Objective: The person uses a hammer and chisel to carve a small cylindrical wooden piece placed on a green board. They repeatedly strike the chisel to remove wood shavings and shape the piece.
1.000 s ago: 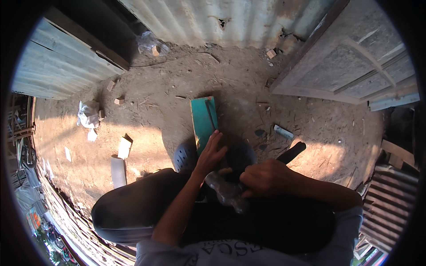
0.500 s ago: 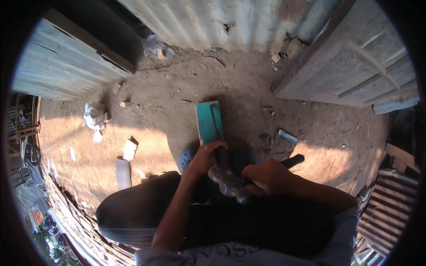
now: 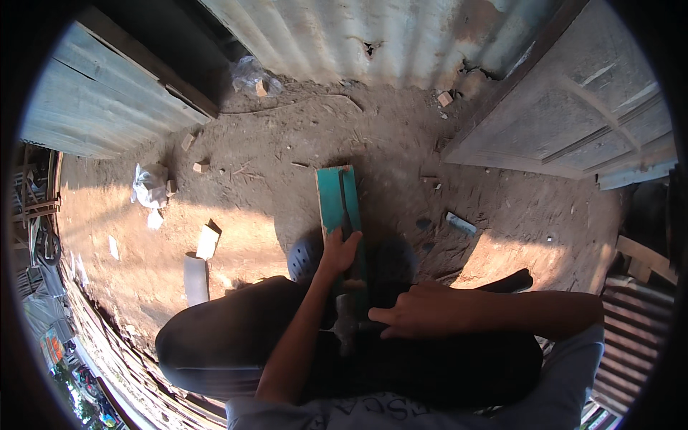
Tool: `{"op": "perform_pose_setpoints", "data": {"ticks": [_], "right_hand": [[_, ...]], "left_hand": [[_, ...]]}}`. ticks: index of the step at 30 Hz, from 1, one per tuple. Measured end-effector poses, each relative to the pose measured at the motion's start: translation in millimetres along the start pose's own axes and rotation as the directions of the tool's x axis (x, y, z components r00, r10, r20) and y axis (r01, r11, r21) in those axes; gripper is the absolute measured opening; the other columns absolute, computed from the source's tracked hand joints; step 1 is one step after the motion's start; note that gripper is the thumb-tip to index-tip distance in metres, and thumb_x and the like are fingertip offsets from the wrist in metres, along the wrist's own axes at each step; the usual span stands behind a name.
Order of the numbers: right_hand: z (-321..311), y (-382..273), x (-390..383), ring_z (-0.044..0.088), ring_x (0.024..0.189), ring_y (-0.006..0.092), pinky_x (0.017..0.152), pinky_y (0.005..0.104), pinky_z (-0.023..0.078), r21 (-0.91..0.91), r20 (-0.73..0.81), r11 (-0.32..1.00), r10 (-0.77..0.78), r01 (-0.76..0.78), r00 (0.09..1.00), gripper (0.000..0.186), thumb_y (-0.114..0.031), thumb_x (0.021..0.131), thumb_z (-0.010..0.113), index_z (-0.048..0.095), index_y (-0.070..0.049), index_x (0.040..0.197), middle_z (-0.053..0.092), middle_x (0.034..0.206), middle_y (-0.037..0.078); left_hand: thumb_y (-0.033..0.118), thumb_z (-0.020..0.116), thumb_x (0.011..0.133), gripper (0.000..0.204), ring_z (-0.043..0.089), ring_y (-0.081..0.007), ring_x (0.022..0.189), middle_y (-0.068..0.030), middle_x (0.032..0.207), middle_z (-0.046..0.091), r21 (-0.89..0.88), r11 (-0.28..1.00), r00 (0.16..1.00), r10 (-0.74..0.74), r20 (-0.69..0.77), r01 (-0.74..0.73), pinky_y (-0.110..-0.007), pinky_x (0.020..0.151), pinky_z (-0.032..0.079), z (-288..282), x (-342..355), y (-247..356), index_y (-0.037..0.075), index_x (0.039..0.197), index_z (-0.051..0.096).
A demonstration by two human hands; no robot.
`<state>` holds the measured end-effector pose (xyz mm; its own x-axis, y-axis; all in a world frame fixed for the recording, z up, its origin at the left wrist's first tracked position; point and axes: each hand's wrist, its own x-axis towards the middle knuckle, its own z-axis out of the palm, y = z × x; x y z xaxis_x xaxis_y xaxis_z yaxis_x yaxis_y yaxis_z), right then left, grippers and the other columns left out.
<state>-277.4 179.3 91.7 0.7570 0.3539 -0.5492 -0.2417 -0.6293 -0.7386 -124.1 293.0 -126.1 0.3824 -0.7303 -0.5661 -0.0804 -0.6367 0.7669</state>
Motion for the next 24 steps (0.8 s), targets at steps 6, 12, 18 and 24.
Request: {"op": "perform_pose_setpoints", "data": {"ticks": [6,12,18,24], "right_hand": [[30.9,28.5,4.8,0.066,0.082,0.0323,0.070,0.0461,0.050,-0.150,-0.094,0.989,0.000,-0.014,0.996,0.020,-0.028,0.091,0.056,0.058,-0.008,0.089,0.062,0.079,0.011],[29.5,27.2,10.1,0.065,0.083,0.0323,0.069,0.0460,0.050,-0.037,-0.018,0.999,0.003,-0.003,1.000,0.018,-0.027,0.086,0.061,0.060,-0.009,0.085,0.062,0.082,0.012],[4.8,22.5,-2.5,0.068,0.080,0.0332,0.070,0.0450,0.054,-0.046,0.033,0.997,0.058,-0.056,0.998,0.027,-0.032,0.088,0.061,0.064,-0.005,0.089,0.066,0.077,0.015],[25.1,23.7,13.6,0.068,0.079,0.0346,0.070,0.0449,0.055,-0.107,0.048,0.994,0.036,-0.031,0.998,0.030,-0.032,0.088,0.062,0.067,-0.002,0.087,0.067,0.077,0.015]], "left_hand": [[0.034,0.058,0.089,0.046,0.057,-0.0399,0.102,-0.0286,0.100,0.062,0.070,0.997,0.997,0.016,-0.070,-0.011,-0.044,0.086,0.045,3.7,0.9,-3.8,-0.009,0.107,0.056],[0.038,0.054,0.091,0.049,0.054,-0.0495,0.106,-0.0354,0.102,0.059,0.039,0.993,0.994,-0.112,-0.001,0.112,-0.050,0.089,0.042,2.7,4.0,16.8,-0.011,0.099,0.056],[0.035,0.052,0.092,0.043,0.058,-0.0324,0.082,-0.0210,0.081,0.059,0.110,0.990,0.996,-0.091,-0.022,0.092,-0.042,0.073,0.045,0.1,5.2,13.2,-0.008,0.097,0.058],[0.034,0.052,0.093,0.044,0.057,-0.0411,0.093,-0.0278,0.091,0.060,-0.022,0.986,0.986,-0.165,0.038,0.166,-0.045,0.080,0.044,-20.5,18.0,21.7,-0.009,0.096,0.057]]}}
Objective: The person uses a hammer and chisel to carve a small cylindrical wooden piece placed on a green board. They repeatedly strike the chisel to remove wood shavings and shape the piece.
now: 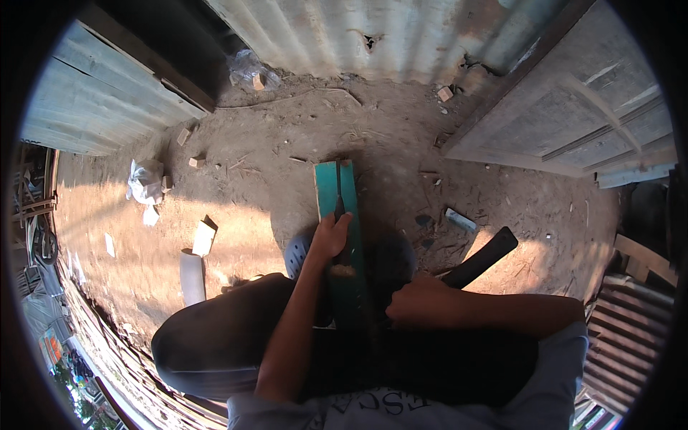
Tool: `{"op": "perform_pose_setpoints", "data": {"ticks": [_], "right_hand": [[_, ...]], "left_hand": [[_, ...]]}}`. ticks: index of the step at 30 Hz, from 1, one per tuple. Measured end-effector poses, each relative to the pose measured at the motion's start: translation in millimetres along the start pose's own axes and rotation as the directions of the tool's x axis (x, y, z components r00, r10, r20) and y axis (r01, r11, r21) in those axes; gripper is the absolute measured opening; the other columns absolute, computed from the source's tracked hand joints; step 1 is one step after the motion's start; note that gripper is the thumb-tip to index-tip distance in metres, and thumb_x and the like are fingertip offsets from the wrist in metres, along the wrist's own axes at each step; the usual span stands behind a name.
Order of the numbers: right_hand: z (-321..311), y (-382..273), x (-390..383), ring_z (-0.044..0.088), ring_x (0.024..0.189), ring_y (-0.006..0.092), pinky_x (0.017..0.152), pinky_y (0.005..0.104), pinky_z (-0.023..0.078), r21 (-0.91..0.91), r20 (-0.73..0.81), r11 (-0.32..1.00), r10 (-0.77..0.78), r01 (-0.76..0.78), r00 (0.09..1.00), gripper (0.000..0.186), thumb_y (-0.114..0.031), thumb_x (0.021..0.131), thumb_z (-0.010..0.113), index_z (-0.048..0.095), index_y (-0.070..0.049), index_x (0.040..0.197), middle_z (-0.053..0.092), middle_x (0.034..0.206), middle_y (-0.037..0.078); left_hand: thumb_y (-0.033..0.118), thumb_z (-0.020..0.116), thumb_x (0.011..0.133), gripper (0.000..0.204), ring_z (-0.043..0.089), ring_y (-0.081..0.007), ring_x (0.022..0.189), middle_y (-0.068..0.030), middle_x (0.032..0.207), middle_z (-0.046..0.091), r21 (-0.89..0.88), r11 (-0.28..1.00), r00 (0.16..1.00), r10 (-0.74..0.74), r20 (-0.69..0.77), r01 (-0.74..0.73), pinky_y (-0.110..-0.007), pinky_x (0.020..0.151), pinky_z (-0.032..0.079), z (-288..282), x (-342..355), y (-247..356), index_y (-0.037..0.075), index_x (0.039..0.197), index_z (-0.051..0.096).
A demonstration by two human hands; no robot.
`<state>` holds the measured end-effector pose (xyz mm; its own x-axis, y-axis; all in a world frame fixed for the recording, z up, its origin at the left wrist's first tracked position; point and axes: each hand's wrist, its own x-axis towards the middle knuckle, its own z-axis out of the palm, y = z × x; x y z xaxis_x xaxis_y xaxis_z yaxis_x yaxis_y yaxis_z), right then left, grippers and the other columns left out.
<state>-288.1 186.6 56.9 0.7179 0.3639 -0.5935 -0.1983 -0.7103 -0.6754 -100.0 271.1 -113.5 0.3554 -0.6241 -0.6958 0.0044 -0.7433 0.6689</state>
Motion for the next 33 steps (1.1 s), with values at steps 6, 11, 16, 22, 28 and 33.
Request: {"op": "perform_pose_setpoints", "data": {"ticks": [6,11,16,22,28,33], "right_hand": [[-10.4,-4.8,-2.1,0.069,0.077,0.0339,0.066,0.0464,0.055,-0.003,-0.040,0.998,0.065,-0.065,0.997,0.030,-0.032,0.088,0.062,0.068,-0.003,0.081,0.066,0.074,0.015],[-6.9,1.5,-1.6,0.069,0.075,0.0317,0.063,0.0454,0.054,0.006,-0.101,1.000,0.009,-0.008,0.995,0.029,-0.030,0.088,0.062,0.067,-0.004,0.078,0.066,0.072,0.014],[-0.6,-6.5,-1.0,0.069,0.074,0.0303,0.063,0.0428,0.054,-0.023,-0.158,0.999,-0.031,0.028,0.987,0.024,-0.026,0.087,0.061,0.065,-0.005,0.077,0.066,0.072,0.013],[-4.0,-9.0,-3.1,0.068,0.074,0.0309,0.064,0.0422,0.054,-0.015,-0.103,0.996,-0.086,0.085,0.991,0.020,-0.024,0.086,0.061,0.065,-0.006,0.077,0.065,0.072,0.013],[-3.9,-14.4,-7.3,0.068,0.074,0.0306,0.064,0.0423,0.054,0.013,-0.042,0.998,-0.062,0.063,0.997,0.022,-0.025,0.086,0.061,0.066,-0.006,0.077,0.065,0.071,0.013],[-16.1,-16.2,-6.0,0.068,0.073,0.0307,0.064,0.0421,0.054,-0.081,-0.085,0.995,0.047,-0.054,0.995,0.021,-0.025,0.087,0.060,0.068,-0.008,0.078,0.066,0.072,0.013]], "left_hand": [[0.037,0.052,0.092,0.047,0.055,-0.0487,0.105,-0.0352,0.100,0.059,0.097,0.993,0.991,0.081,-0.108,-0.071,-0.049,0.087,0.044,15.3,-8.8,-12.5,-0.010,0.094,0.057],[0.040,0.051,0.091,0.052,0.053,-0.0503,0.106,-0.0365,0.101,0.059,0.165,0.986,0.997,0.041,-0.071,-0.028,-0.050,0.090,0.043,19.7,-20.9,1.6,-0.012,0.096,0.058],[0.043,0.050,0.091,0.057,0.053,-0.0511,0.105,-0.0373,0.101,0.059,0.198,0.980,0.997,-0.007,-0.071,0.021,-0.050,0.091,0.042,21.2,-17.4,3.0,-0.013,0.097,0.058],[0.042,0.049,0.091,0.058,0.053,-0.0506,0.108,-0.0389,0.104,0.057,0.187,0.981,0.996,0.065,-0.066,-0.052,-0.050,0.092,0.042,17.3,-13.9,4.3,-0.015,0.099,0.059],[0.043,0.048,0.091,0.060,0.052,-0.0501,0.110,-0.0395,0.107,0.056,0.223,0.975,0.999,0.022,-0.029,-0.015,-0.050,0.093,0.041,15.5,-14.2,10.1,-0.015,0.101,0.058],[0.043,0.048,0.090,0.060,0.052,-0.0500,0.110,-0.0388,0.107,0.056,0.223,0.974,0.998,0.036,-0.045,-0.026,-0.049,0.095,0.041,11.9,-14.7,12.1,-0.016,0.102,0.058]]}}
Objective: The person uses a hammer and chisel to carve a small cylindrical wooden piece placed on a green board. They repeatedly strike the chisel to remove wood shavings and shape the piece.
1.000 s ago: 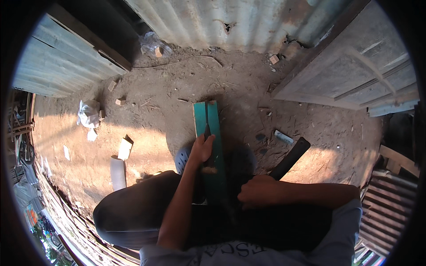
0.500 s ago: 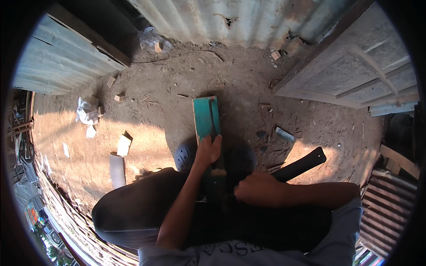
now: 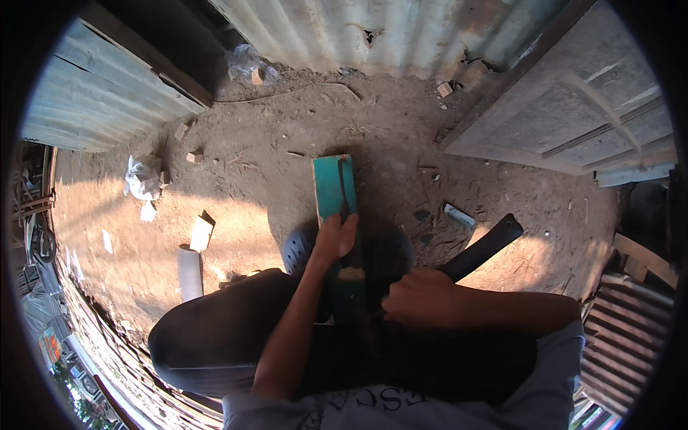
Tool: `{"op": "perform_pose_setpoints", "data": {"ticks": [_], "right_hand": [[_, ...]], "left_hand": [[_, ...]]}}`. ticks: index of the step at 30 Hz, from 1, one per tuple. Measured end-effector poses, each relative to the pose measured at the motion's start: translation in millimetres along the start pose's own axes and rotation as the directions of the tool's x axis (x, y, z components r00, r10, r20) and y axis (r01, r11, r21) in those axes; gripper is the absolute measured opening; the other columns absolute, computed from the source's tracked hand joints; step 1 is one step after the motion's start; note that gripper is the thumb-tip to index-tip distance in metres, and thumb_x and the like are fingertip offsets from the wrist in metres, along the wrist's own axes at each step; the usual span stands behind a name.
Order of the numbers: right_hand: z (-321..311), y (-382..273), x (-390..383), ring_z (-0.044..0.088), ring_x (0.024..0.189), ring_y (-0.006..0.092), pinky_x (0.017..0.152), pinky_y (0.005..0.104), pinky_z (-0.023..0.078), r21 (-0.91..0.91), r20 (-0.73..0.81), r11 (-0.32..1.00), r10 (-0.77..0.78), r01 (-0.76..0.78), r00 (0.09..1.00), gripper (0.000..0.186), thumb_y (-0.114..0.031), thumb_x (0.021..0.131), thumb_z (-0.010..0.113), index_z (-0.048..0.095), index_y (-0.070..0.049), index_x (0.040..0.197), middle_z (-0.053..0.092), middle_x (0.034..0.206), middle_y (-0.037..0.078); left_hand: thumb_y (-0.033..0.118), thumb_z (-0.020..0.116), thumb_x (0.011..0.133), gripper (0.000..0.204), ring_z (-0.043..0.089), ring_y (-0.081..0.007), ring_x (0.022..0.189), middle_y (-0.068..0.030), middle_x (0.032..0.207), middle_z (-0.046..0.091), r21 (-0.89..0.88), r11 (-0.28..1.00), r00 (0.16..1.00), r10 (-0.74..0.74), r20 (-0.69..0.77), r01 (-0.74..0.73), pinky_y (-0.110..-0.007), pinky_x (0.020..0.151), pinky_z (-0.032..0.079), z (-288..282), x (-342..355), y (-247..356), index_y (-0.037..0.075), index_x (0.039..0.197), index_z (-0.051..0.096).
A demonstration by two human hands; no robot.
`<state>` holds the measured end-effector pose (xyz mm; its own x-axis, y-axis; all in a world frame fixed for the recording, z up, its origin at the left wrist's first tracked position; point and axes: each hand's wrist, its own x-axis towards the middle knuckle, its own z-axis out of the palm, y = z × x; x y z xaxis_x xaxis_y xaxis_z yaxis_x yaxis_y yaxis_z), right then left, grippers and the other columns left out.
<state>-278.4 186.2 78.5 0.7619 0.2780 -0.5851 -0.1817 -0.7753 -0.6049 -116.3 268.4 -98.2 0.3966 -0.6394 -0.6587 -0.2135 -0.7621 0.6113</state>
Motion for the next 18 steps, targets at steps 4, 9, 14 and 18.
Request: {"op": "perform_pose_setpoints", "data": {"ticks": [4,9,14,18], "right_hand": [[21.3,7.6,1.1,0.069,0.074,0.0307,0.064,0.0418,0.054,-0.026,-0.235,0.994,-0.106,0.103,0.966,0.021,-0.024,0.087,0.060,0.068,-0.007,0.078,0.066,0.072,0.013],[-6.3,-8.3,-3.9,0.069,0.074,0.0304,0.063,0.0418,0.053,0.066,0.135,0.996,-0.073,0.064,0.988,0.020,-0.024,0.087,0.061,0.066,-0.007,0.077,0.065,0.071,0.012],[13.4,8.0,-2.2,0.068,0.076,0.0318,0.065,0.0431,0.054,0.047,-0.162,0.994,-0.092,0.101,0.982,0.026,-0.030,0.088,0.061,0.065,-0.006,0.080,0.065,0.072,0.014],[7.9,5.9,-7.6,0.068,0.076,0.0328,0.067,0.0440,0.054,0.203,0.040,0.971,-0.139,0.128,0.990,0.027,-0.030,0.088,0.062,0.066,-0.004,0.081,0.065,0.072,0.014]], "left_hand": [[0.042,0.048,0.091,0.058,0.051,-0.0509,0.109,-0.0386,0.107,0.056,-0.076,0.997,0.995,-0.014,0.098,0.022,-0.049,0.094,0.041,-0.2,8.4,-7.9,-0.014,0.102,0.058],[0.041,0.048,0.091,0.054,0.052,-0.0504,0.108,-0.0372,0.104,0.057,0.067,0.997,0.999,0.035,-0.036,-0.033,-0.051,0.091,0.042,2.3,-5.9,4.0,-0.011,0.099,0.060],[0.042,0.050,0.090,0.055,0.054,-0.0500,0.104,-0.0367,0.101,0.058,-0.047,0.999,1.000,-0.015,-0.026,0.013,-0.051,0.090,0.043,-11.0,24.8,-9.8,-0.012,0.094,0.060],[0.042,0.050,0.090,0.054,0.054,-0.0505,0.104,-0.0370,0.101,0.058,-0.054,0.998,1.000,0.012,-0.023,-0.013,-0.051,0.089,0.043,-9.2,22.6,-10.9,-0.011,0.094,0.059]]}}
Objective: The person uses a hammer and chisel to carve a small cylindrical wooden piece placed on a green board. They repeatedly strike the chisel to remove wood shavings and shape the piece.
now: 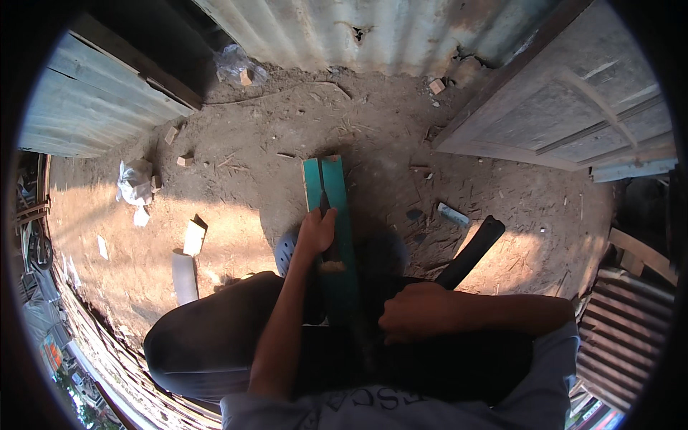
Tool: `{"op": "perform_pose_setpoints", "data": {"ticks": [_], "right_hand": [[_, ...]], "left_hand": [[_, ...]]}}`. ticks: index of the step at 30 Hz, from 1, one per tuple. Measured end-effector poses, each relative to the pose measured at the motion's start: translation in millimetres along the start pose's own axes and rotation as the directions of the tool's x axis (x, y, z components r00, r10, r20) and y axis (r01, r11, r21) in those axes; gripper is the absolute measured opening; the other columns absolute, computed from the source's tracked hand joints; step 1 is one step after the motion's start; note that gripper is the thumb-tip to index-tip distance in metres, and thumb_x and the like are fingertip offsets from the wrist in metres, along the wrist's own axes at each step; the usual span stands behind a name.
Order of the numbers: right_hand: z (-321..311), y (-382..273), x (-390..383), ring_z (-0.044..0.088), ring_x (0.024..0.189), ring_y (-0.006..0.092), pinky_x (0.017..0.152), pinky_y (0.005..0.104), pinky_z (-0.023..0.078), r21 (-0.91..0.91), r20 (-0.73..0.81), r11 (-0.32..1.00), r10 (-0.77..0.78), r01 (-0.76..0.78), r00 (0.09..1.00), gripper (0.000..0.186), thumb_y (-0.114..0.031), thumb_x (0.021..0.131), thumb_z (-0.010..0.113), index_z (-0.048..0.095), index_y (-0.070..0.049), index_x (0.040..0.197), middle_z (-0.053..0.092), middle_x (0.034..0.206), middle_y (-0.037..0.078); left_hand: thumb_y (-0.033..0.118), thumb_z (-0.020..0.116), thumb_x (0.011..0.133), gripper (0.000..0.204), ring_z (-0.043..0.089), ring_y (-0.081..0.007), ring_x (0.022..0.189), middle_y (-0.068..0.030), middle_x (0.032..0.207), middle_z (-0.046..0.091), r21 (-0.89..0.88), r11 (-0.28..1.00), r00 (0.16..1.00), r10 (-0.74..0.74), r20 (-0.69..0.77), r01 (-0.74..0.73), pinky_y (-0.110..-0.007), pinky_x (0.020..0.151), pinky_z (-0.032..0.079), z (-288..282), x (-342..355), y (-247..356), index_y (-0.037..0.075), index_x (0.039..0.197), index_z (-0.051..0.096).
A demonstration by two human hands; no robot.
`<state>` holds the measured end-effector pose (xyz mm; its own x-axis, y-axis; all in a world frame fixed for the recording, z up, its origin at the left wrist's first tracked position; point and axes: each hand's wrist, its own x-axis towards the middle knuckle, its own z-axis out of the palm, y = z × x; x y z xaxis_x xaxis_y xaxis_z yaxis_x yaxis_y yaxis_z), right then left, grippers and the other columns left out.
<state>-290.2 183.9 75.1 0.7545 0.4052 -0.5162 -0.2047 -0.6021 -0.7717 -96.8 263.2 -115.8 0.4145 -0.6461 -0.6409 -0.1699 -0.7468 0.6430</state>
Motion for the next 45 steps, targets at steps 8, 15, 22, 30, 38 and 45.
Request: {"op": "perform_pose_setpoints", "data": {"ticks": [8,15,22,30,38,45], "right_hand": [[-11.8,3.4,-5.9,0.068,0.073,0.0333,0.064,0.0441,0.054,-0.014,-0.122,0.999,0.031,-0.033,0.992,0.029,-0.029,0.089,0.061,0.064,-0.003,0.077,0.063,0.069,0.015],[-23.4,-7.8,-13.0,0.067,0.070,0.0335,0.061,0.0428,0.053,0.058,-0.141,0.996,-0.060,0.069,0.988,0.032,-0.031,0.091,0.059,0.062,-0.003,0.077,0.063,0.067,0.015],[-26.6,-10.2,-10.4,0.068,0.063,0.0320,0.056,0.0421,0.054,-0.112,-0.244,0.993,0.019,-0.047,0.970,0.036,-0.037,0.093,0.055,0.063,-0.004,0.080,0.061,0.061,0.014],[-33.8,-18.8,-11.2,0.067,0.061,0.0315,0.055,0.0405,0.055,-0.084,-0.080,0.995,0.042,-0.049,0.996,0.037,-0.039,0.095,0.052,0.062,-0.005,0.082,0.062,0.062,0.013],[-37.8,-13.8,-16.8,0.067,0.060,0.0321,0.055,0.0426,0.054,-0.106,-0.189,0.983,0.127,-0.149,0.974,0.039,-0.042,0.095,0.050,0.061,-0.006,0.085,0.063,0.062,0.013],[-47.3,-28.0,-19.9,0.068,0.069,0.0324,0.060,0.0445,0.054,-0.115,-0.005,0.988,0.105,-0.105,0.994,0.030,-0.034,0.089,0.061,0.063,-0.006,0.078,0.064,0.066,0.013]], "left_hand": [[0.041,0.048,0.091,0.056,0.053,-0.0507,0.107,-0.0377,0.104,0.057,0.124,0.991,0.997,-0.045,-0.060,0.053,-0.051,0.093,0.042,12.9,-30.4,16.3,-0.013,0.099,0.058],[0.043,0.048,0.090,0.059,0.050,-0.0506,0.112,-0.0389,0.109,0.055,0.087,0.993,0.996,-0.083,0.030,0.080,-0.049,0.096,0.040,7.2,-30.3,22.3,-0.015,0.098,0.059],[0.036,0.045,0.093,0.045,0.050,-0.0514,0.110,-0.0375,0.109,0.055,0.134,0.989,0.992,-0.078,0.094,0.065,-0.050,0.094,0.041,2.2,-24.6,25.3,-0.003,0.106,0.061],[0.024,0.041,0.095,0.028,0.053,-0.0530,0.103,-0.0353,0.104,0.057,0.227,0.944,0.952,0.180,0.246,-0.238,-0.052,0.091,0.043,-13.8,-15.8,27.0,0.009,0.112,0.058],[0.011,0.040,0.091,0.021,0.058,-0.0498,0.090,-0.0324,0.090,0.061,0.123,0.947,0.951,0.279,0.137,-0.296,-0.054,0.078,0.046,-10.7,-6.1,9.4,-0.002,0.102,0.053],[0.007,0.043,0.089,0.016,0.059,-0.0505,0.084,-0.0326,0.088,0.061,0.133,0.913,0.918,0.364,0.158,-0.385,-0.056,0.071,0.047,-12.7,3.4,8.9,-0.005,0.096,0.050]]}}
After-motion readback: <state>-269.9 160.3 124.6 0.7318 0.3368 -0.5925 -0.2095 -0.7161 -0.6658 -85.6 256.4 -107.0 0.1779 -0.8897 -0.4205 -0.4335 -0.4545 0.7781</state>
